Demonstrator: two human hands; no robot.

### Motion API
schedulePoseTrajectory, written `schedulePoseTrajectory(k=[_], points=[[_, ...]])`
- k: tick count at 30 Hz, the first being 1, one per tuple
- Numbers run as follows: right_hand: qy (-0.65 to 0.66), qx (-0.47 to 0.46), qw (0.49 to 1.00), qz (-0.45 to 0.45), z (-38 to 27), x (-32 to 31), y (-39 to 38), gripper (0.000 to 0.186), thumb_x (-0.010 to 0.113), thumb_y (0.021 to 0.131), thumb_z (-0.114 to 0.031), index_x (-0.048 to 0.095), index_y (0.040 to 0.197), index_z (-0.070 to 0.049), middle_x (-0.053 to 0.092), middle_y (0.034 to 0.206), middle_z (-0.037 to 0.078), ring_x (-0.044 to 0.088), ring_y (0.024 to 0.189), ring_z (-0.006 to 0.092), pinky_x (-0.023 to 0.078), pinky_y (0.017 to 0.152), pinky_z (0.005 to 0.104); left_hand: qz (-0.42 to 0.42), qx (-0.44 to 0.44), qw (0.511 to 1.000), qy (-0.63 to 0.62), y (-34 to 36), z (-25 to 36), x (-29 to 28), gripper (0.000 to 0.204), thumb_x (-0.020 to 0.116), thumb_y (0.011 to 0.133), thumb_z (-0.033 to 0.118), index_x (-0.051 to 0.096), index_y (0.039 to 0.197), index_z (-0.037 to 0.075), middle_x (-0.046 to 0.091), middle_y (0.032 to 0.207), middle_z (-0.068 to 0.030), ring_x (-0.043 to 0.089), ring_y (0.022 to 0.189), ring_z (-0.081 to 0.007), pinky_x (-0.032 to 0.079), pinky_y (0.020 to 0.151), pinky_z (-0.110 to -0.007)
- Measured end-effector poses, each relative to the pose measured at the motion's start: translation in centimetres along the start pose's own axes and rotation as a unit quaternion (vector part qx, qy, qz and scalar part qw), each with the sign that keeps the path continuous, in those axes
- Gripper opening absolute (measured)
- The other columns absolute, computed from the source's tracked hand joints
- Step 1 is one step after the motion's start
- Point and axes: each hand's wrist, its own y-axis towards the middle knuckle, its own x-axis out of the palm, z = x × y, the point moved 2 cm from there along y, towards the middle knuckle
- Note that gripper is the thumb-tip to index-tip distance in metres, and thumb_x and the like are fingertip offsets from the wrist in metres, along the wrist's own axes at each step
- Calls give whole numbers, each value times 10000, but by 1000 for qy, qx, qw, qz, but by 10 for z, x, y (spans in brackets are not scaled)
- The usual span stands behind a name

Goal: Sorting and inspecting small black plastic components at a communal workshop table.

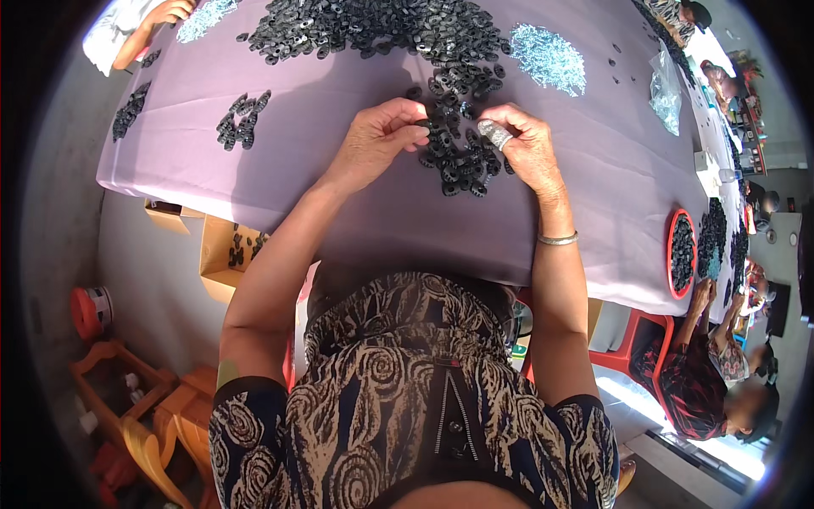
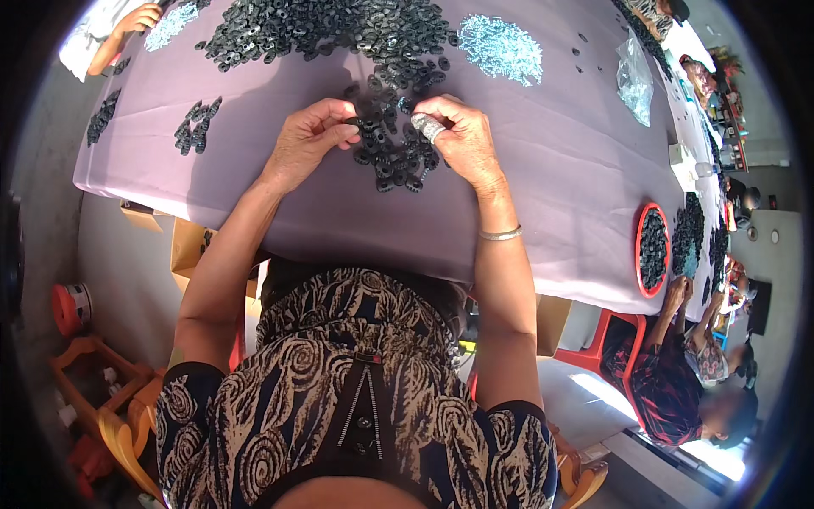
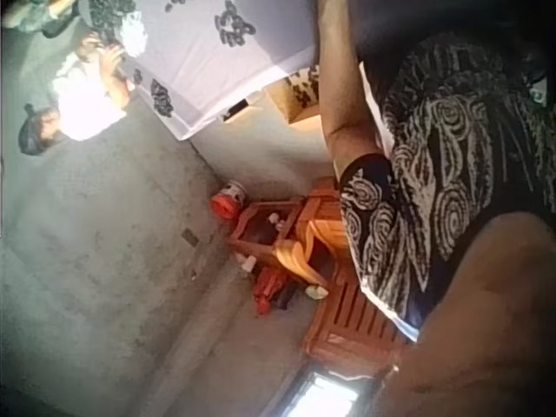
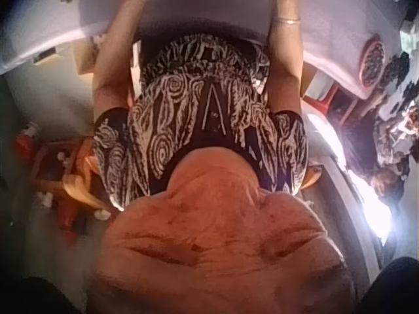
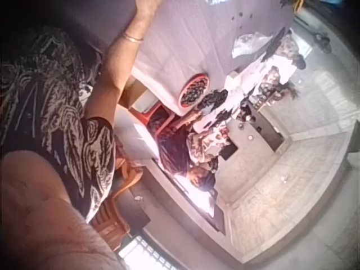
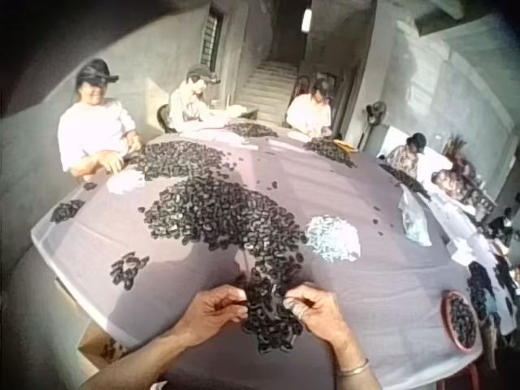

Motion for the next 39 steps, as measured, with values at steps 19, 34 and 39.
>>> schedulePoseTrajectory(k=[19,34,39], points=[[-324,-104,937,-75,-41,37,10,105,632,710,-22,635,813,-36,616,831,142,614,758,351,498,686,427,13,7,1000,19,0,3,-2,185,584,901,40,586,1086,24,627,912,-13,605,770,-80,484,652,-211],[201,2,980,-8,-35,42,16,81,609,812,22,637,859,-38,606,720,-27,507,647,28,417,573,187,28,9,1000,-7,0,4,8,213,576,916,80,605,1121,26,631,935,-5,580,767,-62,471,637,-201],[204,0,979,-14,-28,47,14,104,573,831,22,637,887,-37,619,766,-9,526,681,38,436,599,195,19,19,1000,-14,-1,5,8,207,581,916,88,602,1111,22,628,922,-6,577,764,-60,470,632,-201]])
